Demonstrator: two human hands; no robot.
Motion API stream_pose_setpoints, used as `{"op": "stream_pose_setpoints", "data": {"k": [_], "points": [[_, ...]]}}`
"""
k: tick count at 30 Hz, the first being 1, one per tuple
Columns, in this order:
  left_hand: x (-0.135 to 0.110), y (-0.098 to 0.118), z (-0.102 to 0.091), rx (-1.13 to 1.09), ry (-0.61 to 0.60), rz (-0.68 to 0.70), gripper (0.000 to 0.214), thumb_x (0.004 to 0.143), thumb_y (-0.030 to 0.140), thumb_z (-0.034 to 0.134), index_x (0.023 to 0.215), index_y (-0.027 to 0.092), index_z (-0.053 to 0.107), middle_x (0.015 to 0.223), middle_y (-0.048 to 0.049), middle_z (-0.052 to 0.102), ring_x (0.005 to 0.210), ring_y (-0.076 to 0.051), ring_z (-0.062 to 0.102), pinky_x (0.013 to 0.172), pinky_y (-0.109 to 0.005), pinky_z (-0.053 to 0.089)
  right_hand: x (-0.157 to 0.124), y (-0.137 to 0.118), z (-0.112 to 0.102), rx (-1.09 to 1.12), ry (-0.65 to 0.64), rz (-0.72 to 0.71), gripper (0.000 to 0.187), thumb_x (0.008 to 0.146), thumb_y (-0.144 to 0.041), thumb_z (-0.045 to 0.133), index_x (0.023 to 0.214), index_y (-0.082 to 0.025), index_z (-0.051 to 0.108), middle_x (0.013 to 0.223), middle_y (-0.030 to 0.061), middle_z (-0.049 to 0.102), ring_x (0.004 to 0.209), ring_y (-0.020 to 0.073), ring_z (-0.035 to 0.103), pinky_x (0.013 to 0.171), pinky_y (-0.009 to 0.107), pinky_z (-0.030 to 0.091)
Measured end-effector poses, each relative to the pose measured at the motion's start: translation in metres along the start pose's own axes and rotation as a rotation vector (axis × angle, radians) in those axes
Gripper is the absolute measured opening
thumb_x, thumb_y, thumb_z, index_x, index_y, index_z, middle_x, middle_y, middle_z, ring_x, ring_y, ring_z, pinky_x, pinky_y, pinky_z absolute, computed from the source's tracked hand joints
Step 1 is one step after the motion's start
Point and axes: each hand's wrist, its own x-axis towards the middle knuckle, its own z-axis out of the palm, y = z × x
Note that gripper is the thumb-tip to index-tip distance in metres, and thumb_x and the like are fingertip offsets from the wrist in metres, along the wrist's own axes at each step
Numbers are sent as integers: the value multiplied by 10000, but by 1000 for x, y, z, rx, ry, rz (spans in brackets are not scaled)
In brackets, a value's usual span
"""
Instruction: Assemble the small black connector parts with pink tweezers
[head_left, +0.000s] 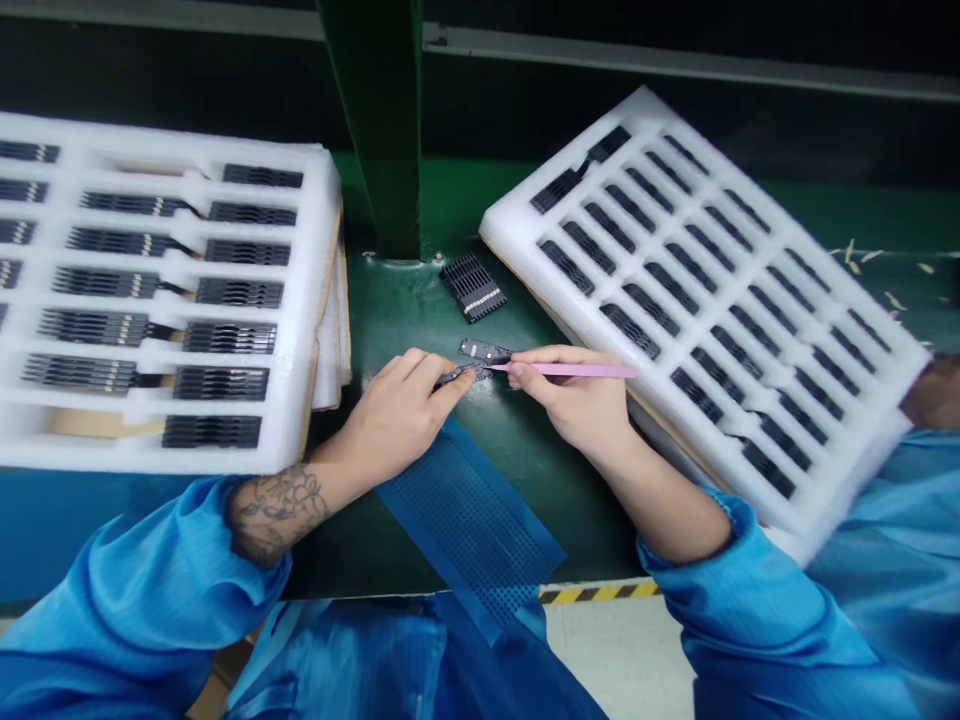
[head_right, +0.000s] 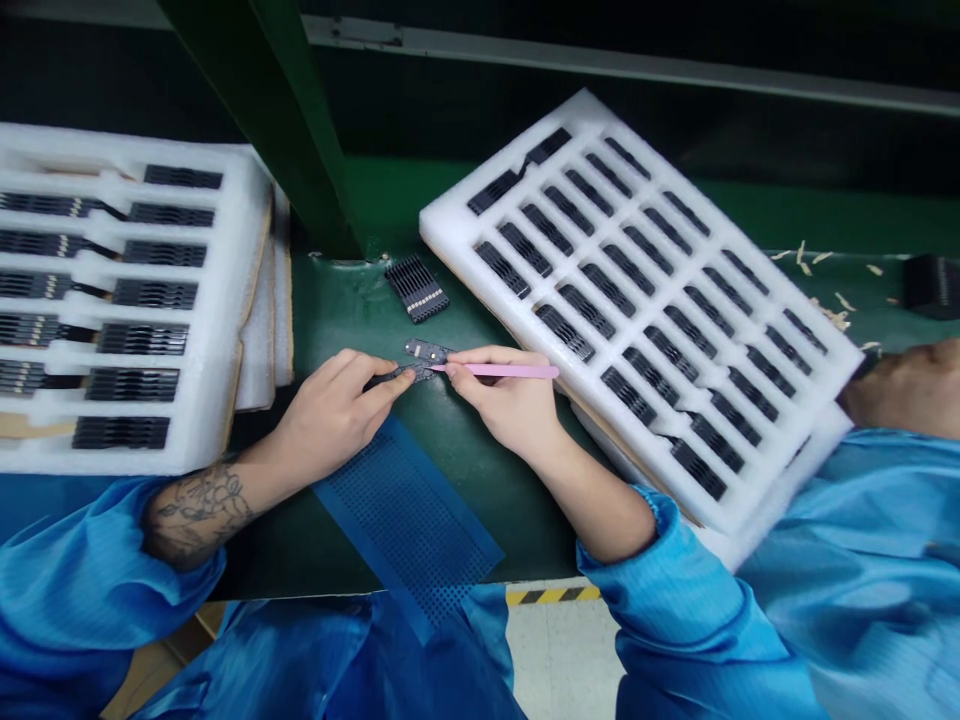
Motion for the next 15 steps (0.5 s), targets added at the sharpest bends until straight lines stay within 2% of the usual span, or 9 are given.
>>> {"op": "stream_pose_setpoints", "data": {"k": [15], "points": [[-1,0,1,26,14,16,277,990,165,558,1262,132,600,1102,-98,637,959,-218,568,802,-352,539,3,-2,2,-13,-7,-23,174,774,-332,783,835,-170,798,759,72,768,654,181,676,606,316,529]]}}
